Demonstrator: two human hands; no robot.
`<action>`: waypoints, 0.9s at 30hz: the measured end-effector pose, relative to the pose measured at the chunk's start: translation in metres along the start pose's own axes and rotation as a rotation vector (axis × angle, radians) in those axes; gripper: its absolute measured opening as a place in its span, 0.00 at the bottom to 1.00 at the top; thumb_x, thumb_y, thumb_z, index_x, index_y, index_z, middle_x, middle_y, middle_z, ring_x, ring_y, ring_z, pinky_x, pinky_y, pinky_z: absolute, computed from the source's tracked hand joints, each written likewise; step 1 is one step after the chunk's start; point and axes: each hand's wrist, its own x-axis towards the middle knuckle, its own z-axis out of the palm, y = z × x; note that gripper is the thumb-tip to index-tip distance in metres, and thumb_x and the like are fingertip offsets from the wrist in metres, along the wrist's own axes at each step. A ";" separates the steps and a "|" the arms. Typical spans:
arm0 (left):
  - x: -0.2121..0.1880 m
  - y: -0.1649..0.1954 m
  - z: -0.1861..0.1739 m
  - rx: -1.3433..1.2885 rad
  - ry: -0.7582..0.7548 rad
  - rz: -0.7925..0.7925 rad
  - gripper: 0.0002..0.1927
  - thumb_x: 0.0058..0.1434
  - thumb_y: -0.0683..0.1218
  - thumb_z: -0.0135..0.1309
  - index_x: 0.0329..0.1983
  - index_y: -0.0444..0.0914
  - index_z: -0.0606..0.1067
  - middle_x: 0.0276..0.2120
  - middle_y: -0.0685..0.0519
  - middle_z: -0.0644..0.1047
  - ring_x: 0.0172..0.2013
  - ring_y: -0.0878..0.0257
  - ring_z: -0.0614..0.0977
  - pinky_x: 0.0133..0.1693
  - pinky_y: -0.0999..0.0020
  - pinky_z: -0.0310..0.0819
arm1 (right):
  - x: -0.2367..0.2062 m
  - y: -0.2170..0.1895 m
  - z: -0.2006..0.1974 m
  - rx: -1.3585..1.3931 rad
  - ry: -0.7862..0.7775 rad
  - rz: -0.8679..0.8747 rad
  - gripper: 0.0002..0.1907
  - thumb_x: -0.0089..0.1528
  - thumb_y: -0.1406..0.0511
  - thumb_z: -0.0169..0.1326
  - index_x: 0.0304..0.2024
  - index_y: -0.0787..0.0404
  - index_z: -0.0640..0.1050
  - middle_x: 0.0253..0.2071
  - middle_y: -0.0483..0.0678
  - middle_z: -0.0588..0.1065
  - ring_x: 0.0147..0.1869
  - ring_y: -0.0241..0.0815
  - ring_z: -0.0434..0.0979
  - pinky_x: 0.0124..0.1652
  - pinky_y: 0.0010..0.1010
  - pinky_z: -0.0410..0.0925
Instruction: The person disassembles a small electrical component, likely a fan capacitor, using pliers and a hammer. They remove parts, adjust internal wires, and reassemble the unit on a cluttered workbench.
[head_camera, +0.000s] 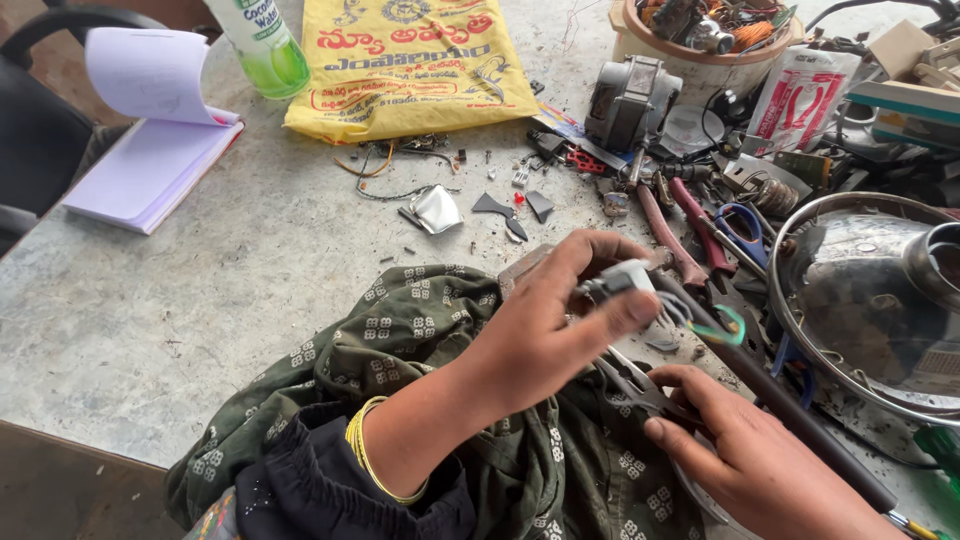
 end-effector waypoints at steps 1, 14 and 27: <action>0.001 0.000 0.001 -0.168 -0.052 -0.109 0.31 0.67 0.66 0.47 0.62 0.39 0.70 0.40 0.55 0.76 0.39 0.69 0.77 0.42 0.73 0.73 | -0.001 0.000 -0.001 0.033 -0.007 0.007 0.31 0.62 0.49 0.54 0.65 0.49 0.68 0.55 0.50 0.78 0.60 0.43 0.77 0.57 0.37 0.71; 0.008 -0.022 0.005 -0.804 -0.050 -0.340 0.31 0.77 0.64 0.37 0.58 0.32 0.71 0.38 0.52 0.76 0.34 0.67 0.77 0.36 0.69 0.76 | 0.000 0.027 0.008 0.542 0.214 -0.178 0.22 0.62 0.70 0.57 0.59 0.60 0.73 0.44 0.49 0.76 0.44 0.35 0.74 0.44 0.28 0.72; 0.006 -0.023 0.005 -0.772 -0.162 -0.396 0.33 0.76 0.64 0.34 0.52 0.33 0.77 0.35 0.52 0.79 0.30 0.66 0.78 0.32 0.69 0.77 | 0.001 0.027 0.009 0.969 0.205 -0.304 0.23 0.63 0.74 0.50 0.62 0.69 0.70 0.49 0.55 0.77 0.53 0.40 0.77 0.53 0.34 0.71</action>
